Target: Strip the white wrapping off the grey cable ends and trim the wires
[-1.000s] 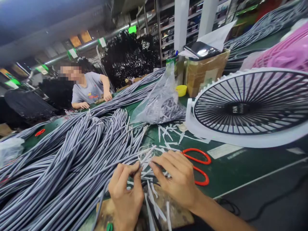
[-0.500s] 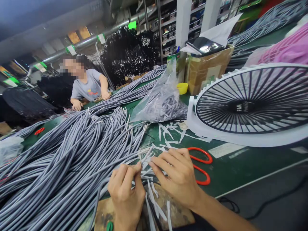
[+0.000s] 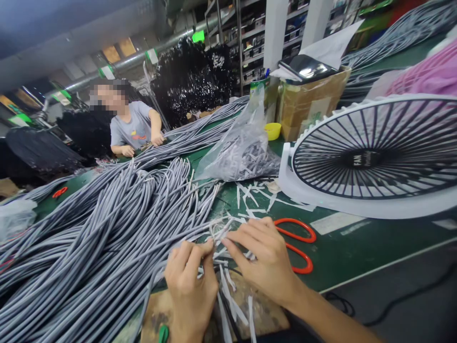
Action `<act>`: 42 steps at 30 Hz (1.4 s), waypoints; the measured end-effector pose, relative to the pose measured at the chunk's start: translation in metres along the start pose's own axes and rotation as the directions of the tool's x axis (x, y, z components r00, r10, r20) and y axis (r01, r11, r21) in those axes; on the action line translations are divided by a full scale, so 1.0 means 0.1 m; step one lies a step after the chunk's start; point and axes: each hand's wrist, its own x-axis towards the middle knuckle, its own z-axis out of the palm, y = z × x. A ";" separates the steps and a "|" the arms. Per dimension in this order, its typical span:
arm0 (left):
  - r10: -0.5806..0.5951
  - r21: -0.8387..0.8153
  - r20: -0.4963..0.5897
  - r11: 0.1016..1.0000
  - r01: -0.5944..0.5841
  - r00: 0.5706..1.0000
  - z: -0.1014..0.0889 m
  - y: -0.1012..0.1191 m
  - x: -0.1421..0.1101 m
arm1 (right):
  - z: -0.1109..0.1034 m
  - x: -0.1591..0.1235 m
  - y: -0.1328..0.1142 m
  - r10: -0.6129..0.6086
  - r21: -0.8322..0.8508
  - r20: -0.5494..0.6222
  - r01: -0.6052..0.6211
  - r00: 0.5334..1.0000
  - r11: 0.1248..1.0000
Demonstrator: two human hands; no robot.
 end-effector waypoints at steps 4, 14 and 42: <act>-0.050 -0.102 0.023 0.993 0.052 0.998 0.01 0.00 -0.02 | -0.03 0.00 0.01 0.059 0.076 0.026 -0.061 0.998 0.995; -0.120 -0.190 0.108 0.972 0.139 0.987 -0.03 0.01 0.02 | -0.04 -0.01 -0.01 0.176 0.292 0.097 -0.197 0.980 0.936; -0.145 -0.221 0.180 0.958 0.184 0.973 -0.03 0.06 0.04 | -0.07 -0.02 -0.07 0.270 0.474 0.074 -0.272 0.960 0.838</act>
